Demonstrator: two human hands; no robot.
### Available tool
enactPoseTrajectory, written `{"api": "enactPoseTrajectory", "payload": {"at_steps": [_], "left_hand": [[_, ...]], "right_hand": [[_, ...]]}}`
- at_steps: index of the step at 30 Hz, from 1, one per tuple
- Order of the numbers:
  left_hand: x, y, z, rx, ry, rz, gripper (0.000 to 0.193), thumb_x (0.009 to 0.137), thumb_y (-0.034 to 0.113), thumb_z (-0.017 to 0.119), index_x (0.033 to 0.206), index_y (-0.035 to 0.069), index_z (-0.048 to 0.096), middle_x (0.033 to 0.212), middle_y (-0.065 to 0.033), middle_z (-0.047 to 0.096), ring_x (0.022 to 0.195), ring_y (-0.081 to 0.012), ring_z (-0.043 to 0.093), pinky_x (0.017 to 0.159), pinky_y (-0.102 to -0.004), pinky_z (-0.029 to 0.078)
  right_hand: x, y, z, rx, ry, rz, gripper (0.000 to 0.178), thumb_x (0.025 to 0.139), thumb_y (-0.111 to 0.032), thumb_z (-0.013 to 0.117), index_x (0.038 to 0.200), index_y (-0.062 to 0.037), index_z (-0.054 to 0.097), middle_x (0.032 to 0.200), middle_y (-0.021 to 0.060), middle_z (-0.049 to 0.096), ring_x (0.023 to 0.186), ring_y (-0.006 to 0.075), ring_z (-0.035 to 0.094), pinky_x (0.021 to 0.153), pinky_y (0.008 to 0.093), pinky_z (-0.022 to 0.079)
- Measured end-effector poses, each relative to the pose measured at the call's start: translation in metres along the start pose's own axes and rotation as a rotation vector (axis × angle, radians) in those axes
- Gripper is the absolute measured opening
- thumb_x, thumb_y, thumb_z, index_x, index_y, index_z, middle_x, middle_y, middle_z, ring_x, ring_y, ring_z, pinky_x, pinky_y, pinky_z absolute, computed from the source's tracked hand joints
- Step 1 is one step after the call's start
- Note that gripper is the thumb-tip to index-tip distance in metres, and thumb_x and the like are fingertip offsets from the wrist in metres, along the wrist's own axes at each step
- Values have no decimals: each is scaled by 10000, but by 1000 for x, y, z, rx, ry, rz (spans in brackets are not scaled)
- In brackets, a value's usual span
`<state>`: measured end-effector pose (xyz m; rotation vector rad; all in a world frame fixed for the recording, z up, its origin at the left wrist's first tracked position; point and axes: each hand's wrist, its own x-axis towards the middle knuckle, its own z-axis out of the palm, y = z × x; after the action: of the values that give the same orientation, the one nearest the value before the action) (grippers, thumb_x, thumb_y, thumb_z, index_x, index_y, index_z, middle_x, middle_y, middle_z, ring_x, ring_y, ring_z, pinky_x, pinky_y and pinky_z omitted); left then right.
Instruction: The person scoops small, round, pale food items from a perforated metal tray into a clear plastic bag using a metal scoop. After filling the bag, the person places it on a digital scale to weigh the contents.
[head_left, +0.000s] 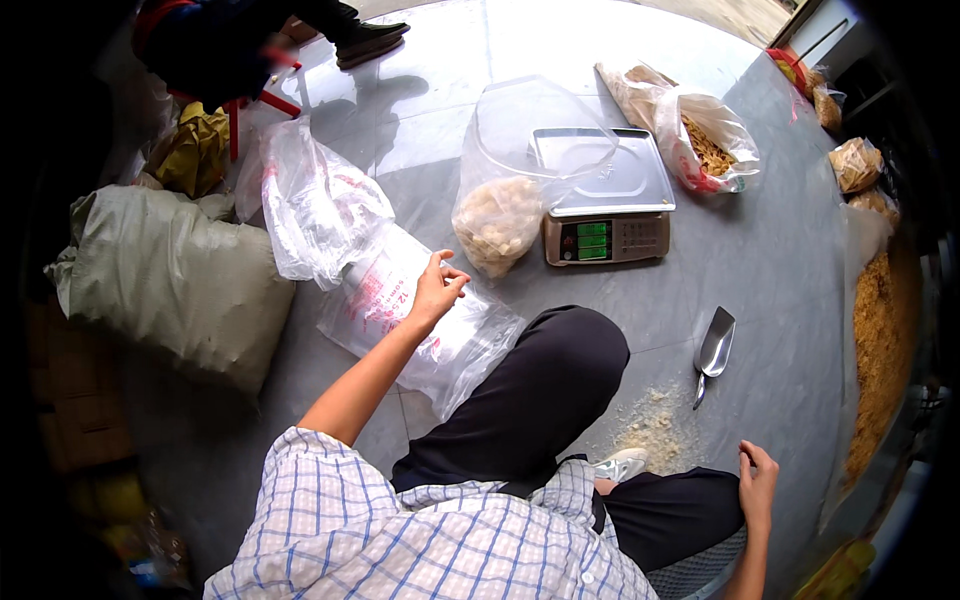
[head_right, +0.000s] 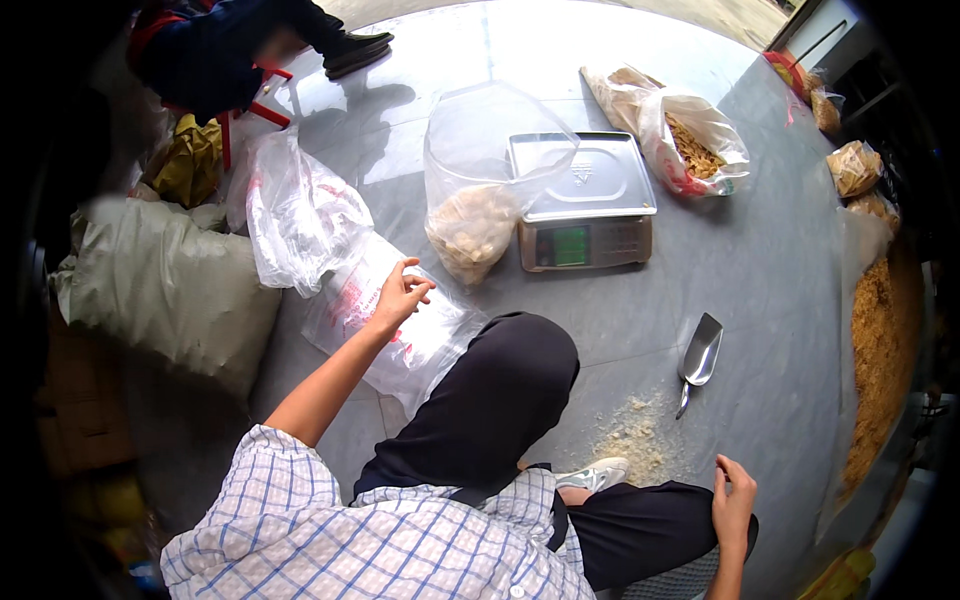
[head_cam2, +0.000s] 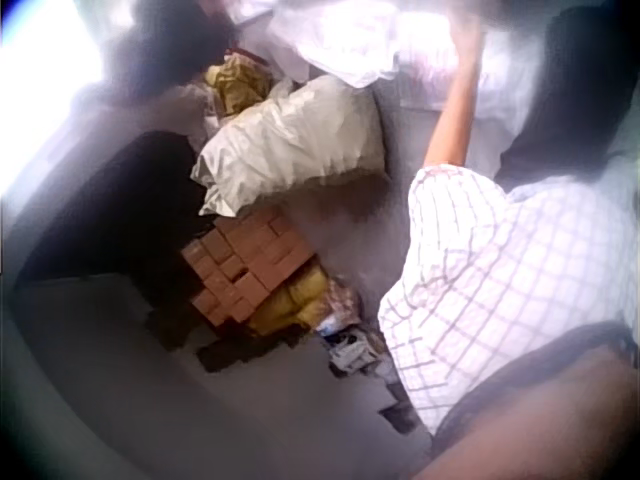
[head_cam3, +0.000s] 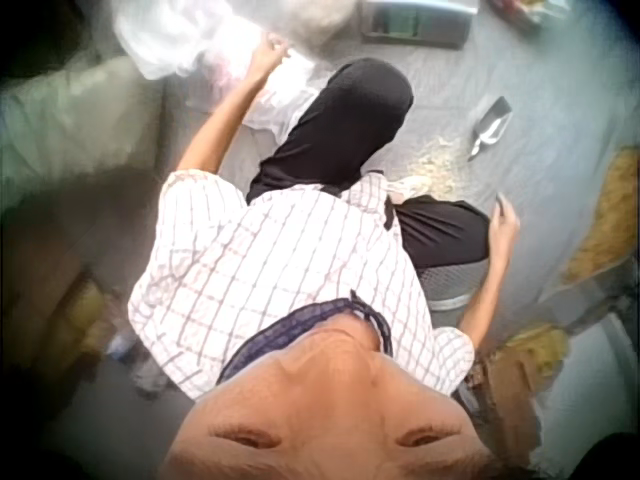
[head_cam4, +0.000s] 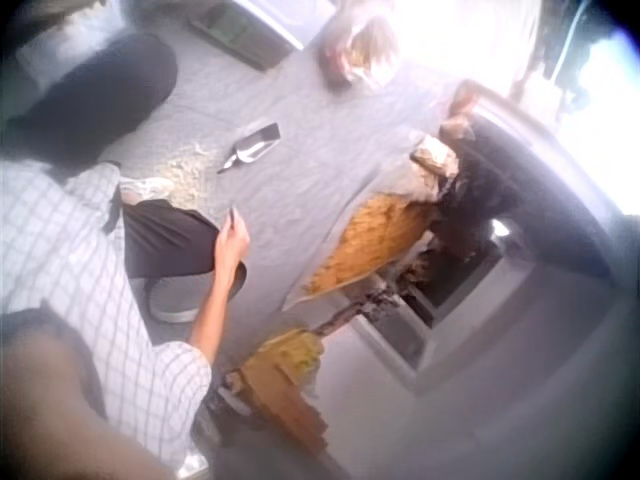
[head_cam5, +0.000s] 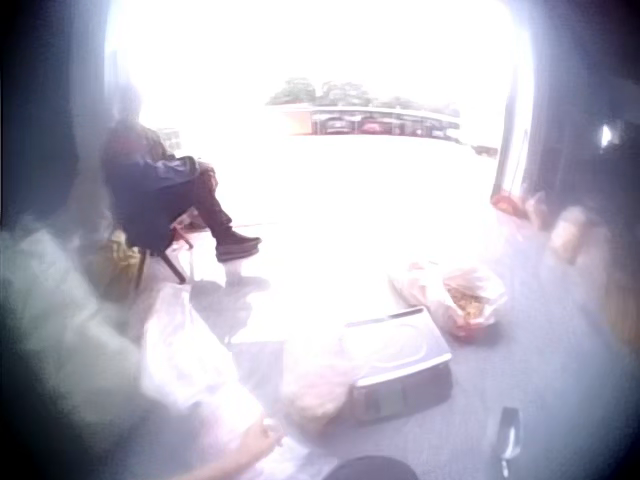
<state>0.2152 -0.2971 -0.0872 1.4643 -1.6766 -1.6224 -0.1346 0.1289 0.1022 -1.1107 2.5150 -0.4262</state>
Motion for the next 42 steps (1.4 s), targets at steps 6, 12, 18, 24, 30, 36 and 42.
{"api": "enactPoseTrajectory", "payload": {"at_steps": [6, 12, 18, 24, 30, 36, 42], "left_hand": [[-59, 142, 51, -115, -257, 355, 462, 874, 186, 505, 1269, 27, 328, 1027, -106, 587, 889, -153, 555, 742, -274, 424], [-74, 208, 101, 963, -837, 1189, 455, 669, 166, 659, 1089, 45, 535, 992, -106, 586, 933, -258, 554, 840, -386, 425], [-61, 225, 140, 1167, -845, 1005, 368, 582, 111, 659, 928, 4, 596, 918, -104, 606, 899, -270, 574, 834, -405, 443], [-29, 228, 168, 1191, -860, 950, 298, 566, 11, 579, 861, -23, 595, 873, -124, 620, 875, -317, 584, 797, -435, 460], [-27, 242, 181, 1135, -944, 847, 304, 532, -12, 554, 832, -18, 599, 834, -116, 620, 843, -308, 590, 781, -426, 468], [-49, 257, 165, 988, -1014, 728, 335, 539, 7, 579, 873, -10, 599, 837, -105, 607, 844, -296, 582, 767, -385, 475], [-90, 252, 127, 832, -927, 613, 305, 607, 22, 579, 911, -7, 587, 814, -108, 598, 788, -260, 576, 675, -348, 466]], "right_hand": [[-28, -33, -7, -50, 26, 12, 369, 787, -20, 538, 1150, 36, 505, 1250, 198, 468, 1153, 355, 443, 971, 397, 332], [-45, -4, -15, -13, 4, -78, 396, 731, -8, 531, 1120, 61, 508, 1224, 238, 460, 1134, 405, 442, 957, 444, 352], [-35, 43, -22, 87, -167, -123, 364, 703, -62, 569, 1046, 59, 548, 1141, 229, 517, 1039, 394, 516, 875, 432, 433], [-11, 89, -31, 141, -314, -125, 295, 712, -37, 532, 990, 44, 586, 1080, 207, 562, 990, 370, 547, 834, 407, 458], [18, 106, -36, 249, -441, -217, 308, 684, -9, 508, 975, 29, 601, 1084, 189, 568, 1005, 347, 544, 832, 400, 459], [25, 91, -46, 382, -501, -313, 390, 626, 0, 502, 1003, 29, 599, 1128, 179, 548, 1078, 336, 500, 872, 409, 443], [11, 50, -48, 394, -403, -266, 432, 634, 71, 450, 1051, 47, 563, 1168, 208, 512, 1116, 377, 463, 939, 430, 383]]}}
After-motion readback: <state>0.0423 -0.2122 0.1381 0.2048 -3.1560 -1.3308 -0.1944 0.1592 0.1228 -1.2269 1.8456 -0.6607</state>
